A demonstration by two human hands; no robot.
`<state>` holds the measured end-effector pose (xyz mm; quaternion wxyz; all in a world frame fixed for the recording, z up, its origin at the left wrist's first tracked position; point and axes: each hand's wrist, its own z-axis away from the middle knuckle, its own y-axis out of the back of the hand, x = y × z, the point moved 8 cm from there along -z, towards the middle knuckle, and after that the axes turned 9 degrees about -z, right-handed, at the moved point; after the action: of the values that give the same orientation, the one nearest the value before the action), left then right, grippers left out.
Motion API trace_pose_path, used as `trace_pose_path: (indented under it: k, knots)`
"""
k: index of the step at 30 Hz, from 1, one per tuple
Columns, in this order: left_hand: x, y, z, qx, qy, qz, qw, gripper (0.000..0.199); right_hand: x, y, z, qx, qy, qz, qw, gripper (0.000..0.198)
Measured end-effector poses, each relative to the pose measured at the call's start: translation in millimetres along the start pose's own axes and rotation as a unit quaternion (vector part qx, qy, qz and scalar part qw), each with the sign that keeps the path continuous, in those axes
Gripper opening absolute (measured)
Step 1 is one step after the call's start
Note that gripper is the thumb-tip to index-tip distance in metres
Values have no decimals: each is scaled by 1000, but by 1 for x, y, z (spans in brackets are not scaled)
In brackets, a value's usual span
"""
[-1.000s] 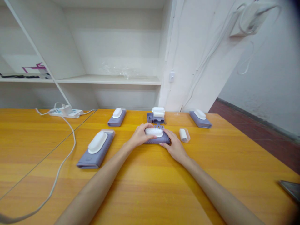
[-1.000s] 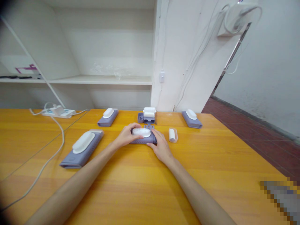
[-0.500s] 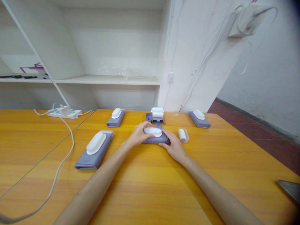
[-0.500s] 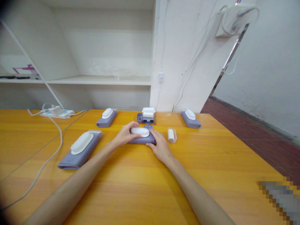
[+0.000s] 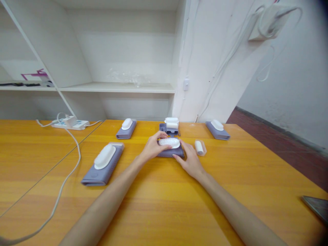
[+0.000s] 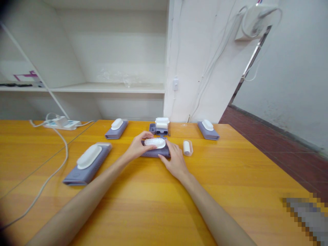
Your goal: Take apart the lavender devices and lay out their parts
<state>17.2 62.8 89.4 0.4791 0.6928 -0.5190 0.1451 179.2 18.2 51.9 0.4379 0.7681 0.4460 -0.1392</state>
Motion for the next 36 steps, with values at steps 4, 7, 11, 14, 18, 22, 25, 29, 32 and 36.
trace_pose_path:
  k: [4, 7, 11, 14, 18, 22, 25, 29, 32, 36]
  knots:
    - [0, -12, 2, -52, 15, 50, 997, 50, -9, 6, 0, 23, 17, -24, 999, 66]
    - [0, -18, 4, -73, 16, 58, 995, 52, -8, 7, 0, 21, 25, -37, 999, 59]
    - [0, -19, 4, -77, 8, 50, 996, 49, -7, 8, 1, 27, 42, -39, 998, 41]
    - [1, -17, 4, -70, 2, 37, 997, 47, -11, 9, 0, 28, 57, -44, 997, 36]
    - [5, -13, 3, -42, -18, -14, 999, 39, -13, 10, 1, 32, 73, -29, 996, 33]
    - [4, -1, 6, 8, -46, -109, 993, 24, -11, 14, 4, 65, 90, -13, 994, 30]
    - [-1, 7, 12, 31, -68, -188, 979, 24, -10, 22, 5, 104, 91, 6, 990, 28]
    - [-4, 7, 20, 7, -105, -256, 961, 30, -10, 33, 5, 151, 84, 35, 984, 26]
    - [-3, 4, 23, -10, -123, -287, 950, 33, -6, 40, 5, 180, 75, 52, 980, 25]
    - [-2, 1, 24, -15, -128, -305, 943, 35, 0, 47, 4, 192, 79, 91, 974, 28]
